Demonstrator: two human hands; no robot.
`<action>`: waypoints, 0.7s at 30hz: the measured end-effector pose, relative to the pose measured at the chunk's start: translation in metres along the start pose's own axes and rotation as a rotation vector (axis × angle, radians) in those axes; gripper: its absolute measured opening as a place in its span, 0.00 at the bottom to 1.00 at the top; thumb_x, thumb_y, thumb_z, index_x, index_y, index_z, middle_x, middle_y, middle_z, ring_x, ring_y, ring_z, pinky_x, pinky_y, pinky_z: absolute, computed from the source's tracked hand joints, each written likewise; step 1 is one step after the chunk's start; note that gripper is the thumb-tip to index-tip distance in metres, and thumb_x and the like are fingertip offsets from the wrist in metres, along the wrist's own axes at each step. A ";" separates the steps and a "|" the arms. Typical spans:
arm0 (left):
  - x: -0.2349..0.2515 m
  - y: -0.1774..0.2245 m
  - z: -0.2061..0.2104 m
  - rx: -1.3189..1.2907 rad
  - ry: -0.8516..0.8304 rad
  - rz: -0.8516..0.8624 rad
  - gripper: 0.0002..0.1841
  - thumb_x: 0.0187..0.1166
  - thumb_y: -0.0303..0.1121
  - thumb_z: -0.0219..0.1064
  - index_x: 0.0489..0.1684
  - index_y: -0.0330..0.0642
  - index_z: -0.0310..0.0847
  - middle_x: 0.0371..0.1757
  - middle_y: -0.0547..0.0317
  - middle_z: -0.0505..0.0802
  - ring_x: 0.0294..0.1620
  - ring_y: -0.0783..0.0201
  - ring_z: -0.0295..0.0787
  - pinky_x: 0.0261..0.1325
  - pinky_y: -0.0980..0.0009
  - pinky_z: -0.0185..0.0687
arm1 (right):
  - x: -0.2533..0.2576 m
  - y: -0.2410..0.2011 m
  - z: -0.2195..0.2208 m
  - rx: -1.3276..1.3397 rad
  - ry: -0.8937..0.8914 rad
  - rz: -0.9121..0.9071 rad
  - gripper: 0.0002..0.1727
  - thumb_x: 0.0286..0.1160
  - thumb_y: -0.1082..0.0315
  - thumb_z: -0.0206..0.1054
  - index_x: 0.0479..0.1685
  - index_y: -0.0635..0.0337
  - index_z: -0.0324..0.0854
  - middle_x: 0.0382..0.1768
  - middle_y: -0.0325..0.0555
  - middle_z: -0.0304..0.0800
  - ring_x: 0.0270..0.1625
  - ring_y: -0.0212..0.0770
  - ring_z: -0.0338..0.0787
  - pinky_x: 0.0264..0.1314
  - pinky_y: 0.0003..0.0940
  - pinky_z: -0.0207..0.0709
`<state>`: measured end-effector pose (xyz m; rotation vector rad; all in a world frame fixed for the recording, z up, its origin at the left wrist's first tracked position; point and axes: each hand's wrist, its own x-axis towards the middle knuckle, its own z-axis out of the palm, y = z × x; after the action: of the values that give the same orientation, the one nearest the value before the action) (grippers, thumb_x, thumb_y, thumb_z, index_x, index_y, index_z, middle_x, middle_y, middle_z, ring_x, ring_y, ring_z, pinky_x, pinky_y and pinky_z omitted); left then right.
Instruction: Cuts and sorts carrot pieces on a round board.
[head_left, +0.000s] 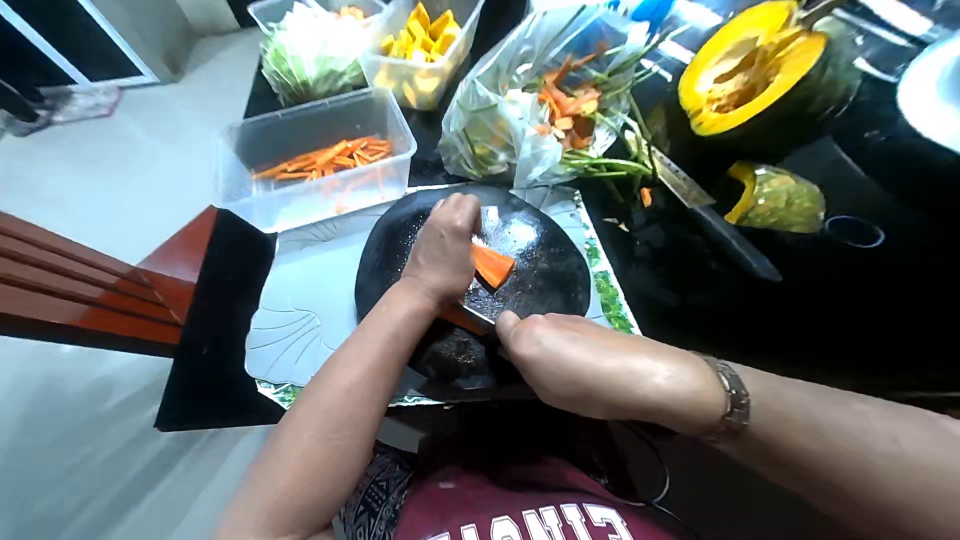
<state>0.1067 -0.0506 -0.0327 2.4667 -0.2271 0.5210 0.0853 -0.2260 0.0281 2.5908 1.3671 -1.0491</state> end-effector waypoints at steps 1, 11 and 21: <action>-0.003 -0.001 -0.004 -0.023 0.076 -0.012 0.09 0.69 0.10 0.57 0.37 0.24 0.83 0.44 0.37 0.89 0.53 0.42 0.89 0.61 0.52 0.84 | 0.001 0.002 0.000 0.037 0.011 -0.006 0.09 0.92 0.67 0.51 0.55 0.65 0.69 0.37 0.55 0.81 0.45 0.58 0.89 0.48 0.52 0.81; -0.090 0.009 -0.026 -0.031 0.057 -0.009 0.06 0.70 0.24 0.73 0.41 0.34 0.90 0.49 0.46 0.91 0.53 0.52 0.89 0.59 0.56 0.86 | 0.006 0.018 -0.003 0.348 -0.047 -0.015 0.12 0.95 0.60 0.49 0.53 0.61 0.71 0.26 0.45 0.76 0.17 0.36 0.77 0.23 0.32 0.77; -0.098 0.003 -0.018 -0.198 0.116 -0.034 0.07 0.72 0.23 0.72 0.43 0.32 0.90 0.51 0.48 0.91 0.51 0.63 0.89 0.58 0.69 0.86 | -0.012 0.042 0.014 0.303 0.153 -0.002 0.13 0.95 0.62 0.49 0.47 0.62 0.70 0.24 0.43 0.74 0.22 0.38 0.80 0.30 0.36 0.78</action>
<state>0.0109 -0.0377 -0.0586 2.2374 -0.1801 0.5956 0.1044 -0.2651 0.0133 2.9414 1.3322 -1.1629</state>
